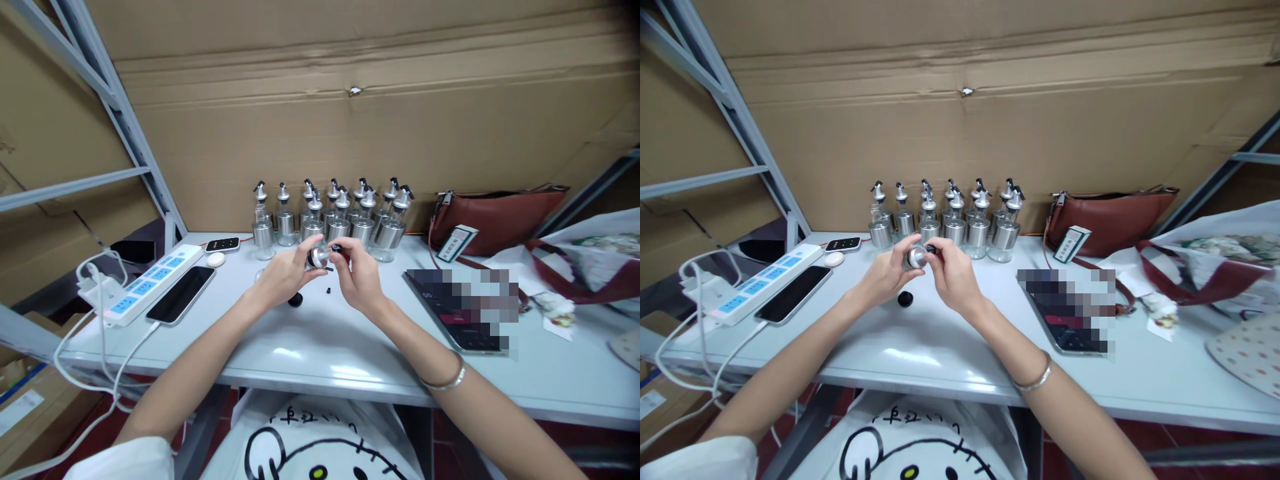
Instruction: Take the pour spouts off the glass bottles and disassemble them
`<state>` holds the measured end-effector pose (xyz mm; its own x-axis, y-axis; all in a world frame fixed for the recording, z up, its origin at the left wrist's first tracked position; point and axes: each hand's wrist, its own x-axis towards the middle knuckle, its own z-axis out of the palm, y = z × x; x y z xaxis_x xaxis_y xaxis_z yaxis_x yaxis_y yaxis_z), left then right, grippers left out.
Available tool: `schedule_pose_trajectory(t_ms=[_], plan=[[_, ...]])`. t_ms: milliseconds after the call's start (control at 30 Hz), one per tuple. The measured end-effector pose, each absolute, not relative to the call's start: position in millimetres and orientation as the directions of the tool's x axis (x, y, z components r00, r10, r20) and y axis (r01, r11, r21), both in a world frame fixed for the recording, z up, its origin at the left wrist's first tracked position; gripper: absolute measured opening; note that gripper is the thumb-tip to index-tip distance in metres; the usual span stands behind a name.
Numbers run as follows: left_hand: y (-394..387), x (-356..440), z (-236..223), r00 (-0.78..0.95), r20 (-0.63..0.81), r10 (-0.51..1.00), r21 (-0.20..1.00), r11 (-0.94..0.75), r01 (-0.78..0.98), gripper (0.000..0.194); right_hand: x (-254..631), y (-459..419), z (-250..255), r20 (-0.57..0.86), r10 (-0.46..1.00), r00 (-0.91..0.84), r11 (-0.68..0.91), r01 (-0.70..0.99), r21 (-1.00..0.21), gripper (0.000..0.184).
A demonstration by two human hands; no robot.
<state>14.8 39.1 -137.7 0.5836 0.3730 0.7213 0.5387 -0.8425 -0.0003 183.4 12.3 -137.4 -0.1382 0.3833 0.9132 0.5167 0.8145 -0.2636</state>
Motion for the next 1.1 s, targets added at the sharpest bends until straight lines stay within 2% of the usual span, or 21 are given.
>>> schedule_pose_trajectory(t_ms=[67, 167, 233, 300, 433, 533, 633, 733, 900, 1100], plan=[[38, 14, -136, 0.583, 0.725, 0.367, 0.021, -0.858, 0.514, 0.054, 182, 11, -135, 0.884, 0.462, -0.068, 0.804, 0.453, -0.385, 0.017], [39, 10, -134, 0.569, 0.729, 0.379, 0.047, -0.858, 0.511, 0.050, 186, 13, -129, 0.828, 0.541, 0.144, 0.775, 0.297, -0.558, 0.018], [44, 5, -134, 0.545, 0.734, 0.405, 0.067, -0.842, 0.535, 0.047, 193, 18, -125, 0.786, 0.551, 0.280, 0.762, 0.216, -0.610, 0.017], [50, 0, -132, 0.481, 0.757, 0.442, 0.128, -0.822, 0.554, 0.044, 199, 24, -123, 0.756, 0.561, 0.337, 0.756, 0.163, -0.634, 0.017], [68, -2, -118, 0.239, 0.842, 0.484, 0.306, -0.793, 0.527, 0.034, 202, 30, -124, 0.738, 0.579, 0.347, 0.753, 0.120, -0.647, 0.021], [87, 5, -101, 0.124, 0.873, 0.472, 0.332, -0.761, 0.557, 0.026, 202, 30, -124, 0.755, 0.565, 0.334, 0.762, 0.139, -0.632, 0.022], [112, 14, -91, 0.102, 0.876, 0.472, 0.330, -0.739, 0.587, 0.019, 204, 30, -124, 0.763, 0.559, 0.323, 0.764, 0.157, -0.626, 0.023], [139, 21, -96, 0.105, 0.847, 0.521, 0.377, -0.729, 0.571, 0.013, 207, 31, -125, 0.759, 0.570, 0.315, 0.755, 0.164, -0.635, 0.023], [165, 26, -121, 0.095, 0.770, 0.631, 0.473, -0.664, 0.579, 0.025, 207, 31, -129, 0.722, 0.643, 0.255, 0.712, 0.147, -0.686, 0.024], [177, 27, -138, 0.145, 0.738, 0.659, 0.487, -0.669, 0.561, 0.024, 204, 32, -133, 0.697, 0.687, 0.205, 0.683, 0.144, -0.716, 0.026]])
